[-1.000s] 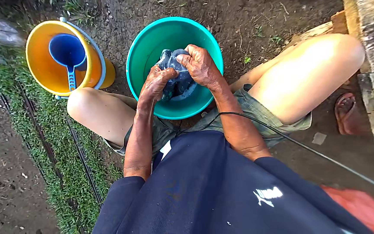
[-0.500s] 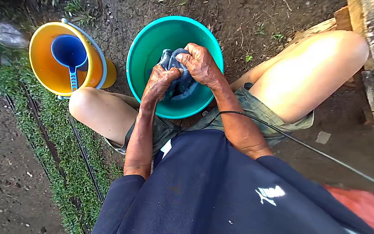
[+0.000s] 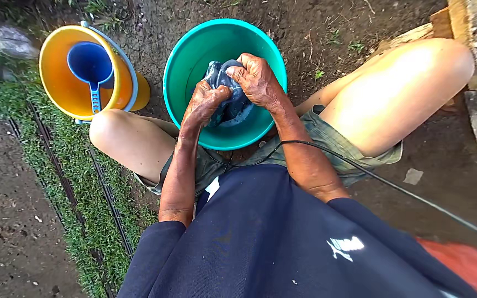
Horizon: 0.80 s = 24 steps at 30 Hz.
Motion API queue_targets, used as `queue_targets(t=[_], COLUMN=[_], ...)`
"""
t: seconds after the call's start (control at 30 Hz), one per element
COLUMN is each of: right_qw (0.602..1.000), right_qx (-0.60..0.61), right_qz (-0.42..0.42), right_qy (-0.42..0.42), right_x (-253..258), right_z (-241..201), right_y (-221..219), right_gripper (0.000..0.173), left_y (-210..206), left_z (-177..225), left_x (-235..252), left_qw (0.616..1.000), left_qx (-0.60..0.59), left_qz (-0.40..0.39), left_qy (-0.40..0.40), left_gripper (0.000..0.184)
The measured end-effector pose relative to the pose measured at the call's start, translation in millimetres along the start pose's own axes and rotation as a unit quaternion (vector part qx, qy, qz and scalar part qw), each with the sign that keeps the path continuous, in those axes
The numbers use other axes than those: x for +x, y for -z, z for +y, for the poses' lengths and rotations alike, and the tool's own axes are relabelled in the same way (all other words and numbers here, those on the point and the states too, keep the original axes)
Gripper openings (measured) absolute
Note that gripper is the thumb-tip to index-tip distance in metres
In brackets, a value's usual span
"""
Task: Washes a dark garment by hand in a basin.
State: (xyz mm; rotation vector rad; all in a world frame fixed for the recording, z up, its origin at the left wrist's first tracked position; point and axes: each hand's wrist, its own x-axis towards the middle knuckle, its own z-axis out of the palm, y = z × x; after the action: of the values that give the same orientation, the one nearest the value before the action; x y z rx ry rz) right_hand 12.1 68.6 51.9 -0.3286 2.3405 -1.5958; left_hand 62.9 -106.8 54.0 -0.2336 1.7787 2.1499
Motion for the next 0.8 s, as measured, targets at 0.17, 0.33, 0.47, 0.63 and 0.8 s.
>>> queue_targets(t=[0.17, 0.33, 0.47, 0.63, 0.8], right_qw=[1.0, 1.0, 1.0, 1.0, 1.0], right_qx=[0.009, 0.007, 0.008, -0.004, -0.004], right_qz=[-0.003, -0.009, -0.002, 0.002, 0.006], right_qy=[-0.002, -0.002, -0.003, -0.012, -0.005], right_x=[-1, -2, -2, -3, -3], right_z=[0, 1, 0, 0, 1], right_y=[2, 2, 2, 2, 3], right_gripper=[0.024, 0.025, 0.026, 0.025, 0.025], left_y=[-4, 2, 6, -1, -3], left_z=[0, 0, 3, 2, 2], left_x=[0, -1, -2, -2, -1], left_qw=[1.0, 1.0, 1.0, 1.0, 1.0], left_qx=[0.017, 0.014, 0.019, 0.025, 0.026], left_qz=[0.002, -0.003, -0.011, -0.003, -0.002], left_qy=[-0.008, 0.003, 0.007, 0.0, 0.001], left_gripper=[0.027, 0.022, 0.023, 0.024, 0.027])
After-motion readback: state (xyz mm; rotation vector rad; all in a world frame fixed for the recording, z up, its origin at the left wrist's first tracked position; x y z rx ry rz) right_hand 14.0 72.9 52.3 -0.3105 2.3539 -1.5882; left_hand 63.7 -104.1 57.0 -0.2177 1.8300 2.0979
